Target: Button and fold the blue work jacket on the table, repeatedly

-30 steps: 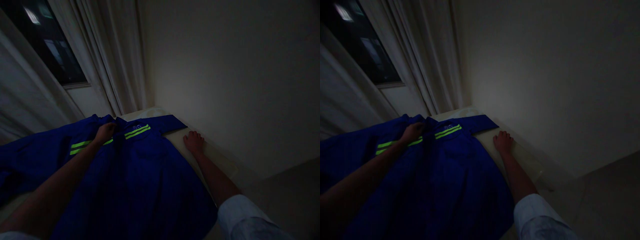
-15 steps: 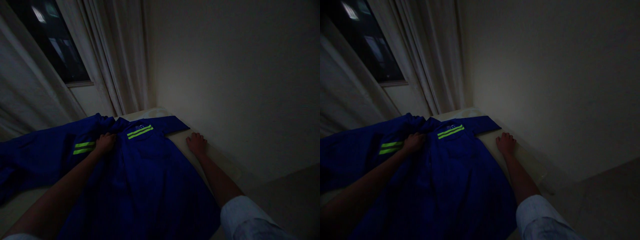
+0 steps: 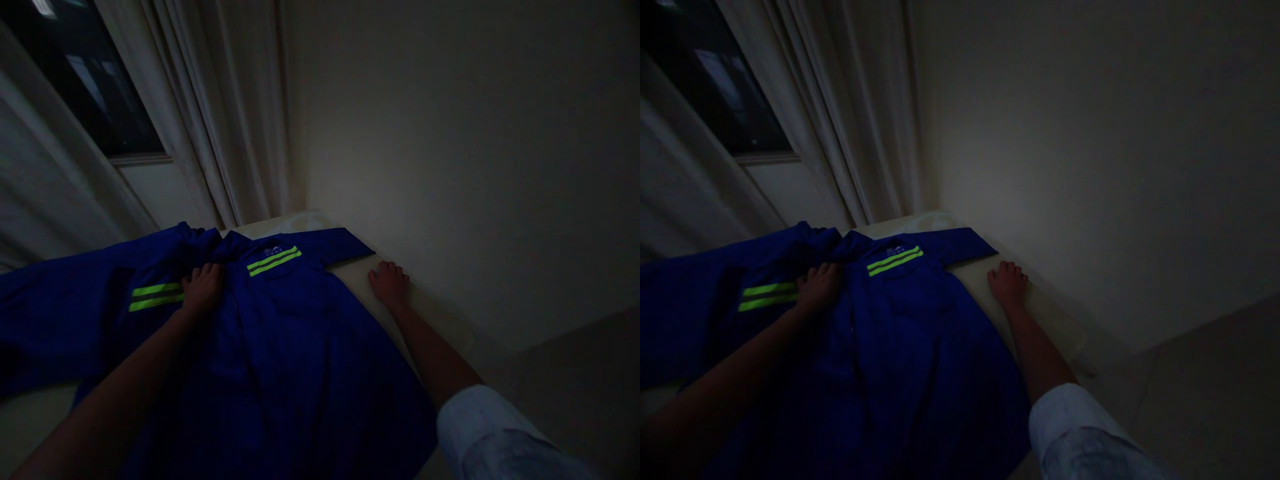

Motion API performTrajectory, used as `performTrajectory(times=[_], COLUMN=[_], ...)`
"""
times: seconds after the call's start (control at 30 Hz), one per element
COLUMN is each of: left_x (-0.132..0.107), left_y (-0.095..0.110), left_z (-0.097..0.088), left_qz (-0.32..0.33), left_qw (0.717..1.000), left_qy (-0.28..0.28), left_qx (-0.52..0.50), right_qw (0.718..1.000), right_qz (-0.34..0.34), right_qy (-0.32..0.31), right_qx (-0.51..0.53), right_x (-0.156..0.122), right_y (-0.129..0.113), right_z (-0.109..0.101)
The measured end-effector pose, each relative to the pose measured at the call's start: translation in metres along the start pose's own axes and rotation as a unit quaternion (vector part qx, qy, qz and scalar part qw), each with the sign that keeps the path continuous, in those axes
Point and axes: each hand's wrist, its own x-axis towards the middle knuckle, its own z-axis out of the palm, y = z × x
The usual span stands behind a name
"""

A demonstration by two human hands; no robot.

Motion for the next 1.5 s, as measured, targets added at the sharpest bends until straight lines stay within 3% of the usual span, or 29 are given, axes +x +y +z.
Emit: performTrajectory(times=[0.3, 0.67, 0.77, 0.9, 1.17, 1.5], left_x=[-0.003, -0.005, -0.003, -0.002, -0.003, 0.0], left_y=[0.0, -0.002, -0.003, -0.003, -0.006, -0.013], left_z=[-0.001, 0.002, 0.002, 0.002, 0.003, 0.012], left_qz=[0.018, 0.049, 0.061, 0.029, 0.053, 0.066], left_qw=[1.0, 0.994, 0.994, 0.996, 0.991, 0.987], left_qy=[0.009, 0.089, 0.076, 0.055, 0.087, 0.083], left_qx=[-0.003, -0.027, -0.046, -0.063, -0.087, -0.121], right_qw=[1.0, 1.0, 1.0, 1.0, 1.0, 1.0], right_qz=[-0.004, -0.005, -0.007, -0.003, -0.006, 0.001], right_qy=[0.013, 0.009, 0.004, -0.001, 0.01, -0.011], right_qx=[-0.011, -0.01, -0.007, -0.01, -0.015, -0.006], right_x=[0.001, -0.001, 0.0, 0.001, -0.001, -0.001], right_y=[0.001, 0.001, 0.002, 0.002, 0.001, 0.0], right_z=[0.003, 0.0, 0.001, 0.002, 0.001, -0.002])
